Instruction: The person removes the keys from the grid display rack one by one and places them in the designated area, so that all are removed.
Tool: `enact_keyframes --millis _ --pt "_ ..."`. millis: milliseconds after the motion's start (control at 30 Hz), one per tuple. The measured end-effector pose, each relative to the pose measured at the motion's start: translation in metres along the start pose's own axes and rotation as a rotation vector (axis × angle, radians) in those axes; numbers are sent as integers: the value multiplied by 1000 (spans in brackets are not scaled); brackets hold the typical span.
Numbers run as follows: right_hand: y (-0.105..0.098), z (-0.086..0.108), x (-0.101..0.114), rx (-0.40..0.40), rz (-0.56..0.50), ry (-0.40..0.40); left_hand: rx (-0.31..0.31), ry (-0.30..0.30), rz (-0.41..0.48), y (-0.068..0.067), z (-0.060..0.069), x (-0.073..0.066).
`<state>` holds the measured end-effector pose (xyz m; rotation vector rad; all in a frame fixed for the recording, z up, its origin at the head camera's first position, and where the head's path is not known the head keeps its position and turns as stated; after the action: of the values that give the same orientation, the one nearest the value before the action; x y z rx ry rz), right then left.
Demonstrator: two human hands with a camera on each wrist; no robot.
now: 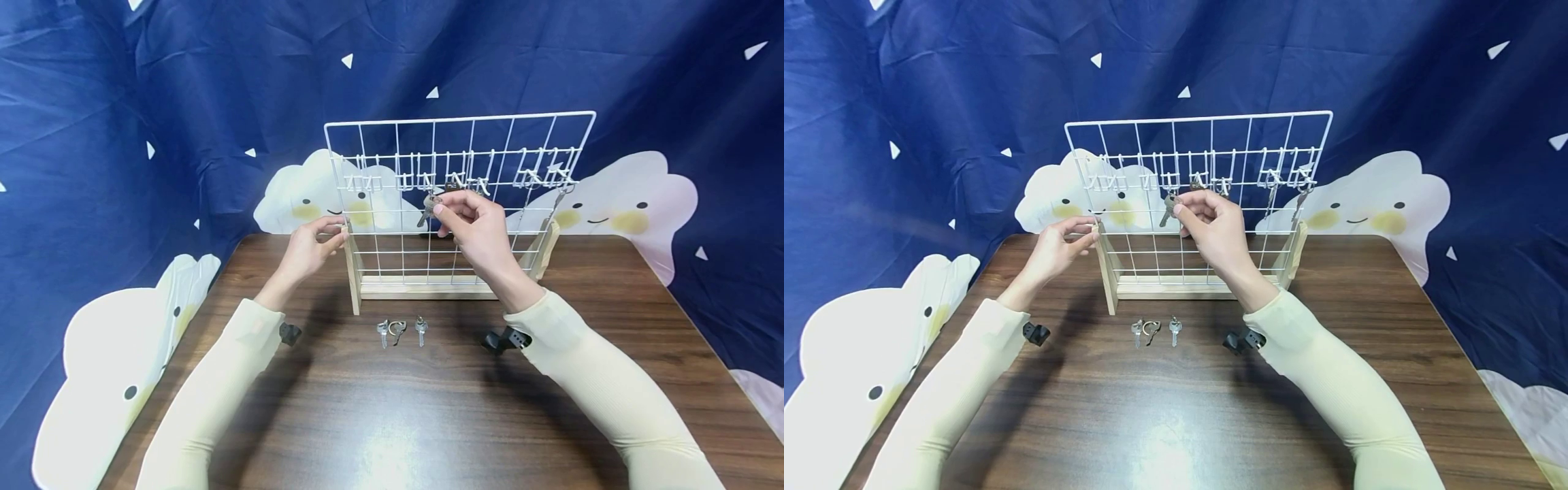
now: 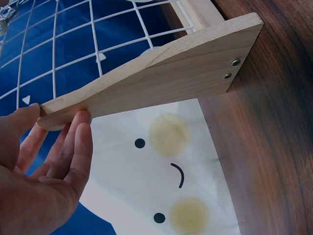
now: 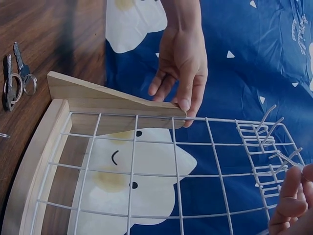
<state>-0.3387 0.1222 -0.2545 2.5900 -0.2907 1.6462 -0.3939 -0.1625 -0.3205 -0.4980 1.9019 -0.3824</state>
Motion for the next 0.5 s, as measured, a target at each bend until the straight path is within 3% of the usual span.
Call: enact_keyframes --millis 500 --pt "-2 3 9 5 -37 -8 2 -9 6 0 1 0"
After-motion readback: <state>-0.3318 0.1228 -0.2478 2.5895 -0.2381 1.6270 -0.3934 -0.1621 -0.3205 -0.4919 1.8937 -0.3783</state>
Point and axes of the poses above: each hand's wrist, its own z-axis away from the middle knuckle, its own y-axis out of the palm, x = y × z, the point moved 10 cm from there along -z, towards the middle knuckle, and after that the axes turned 9 degrees about -x, right-handed, at the moved point
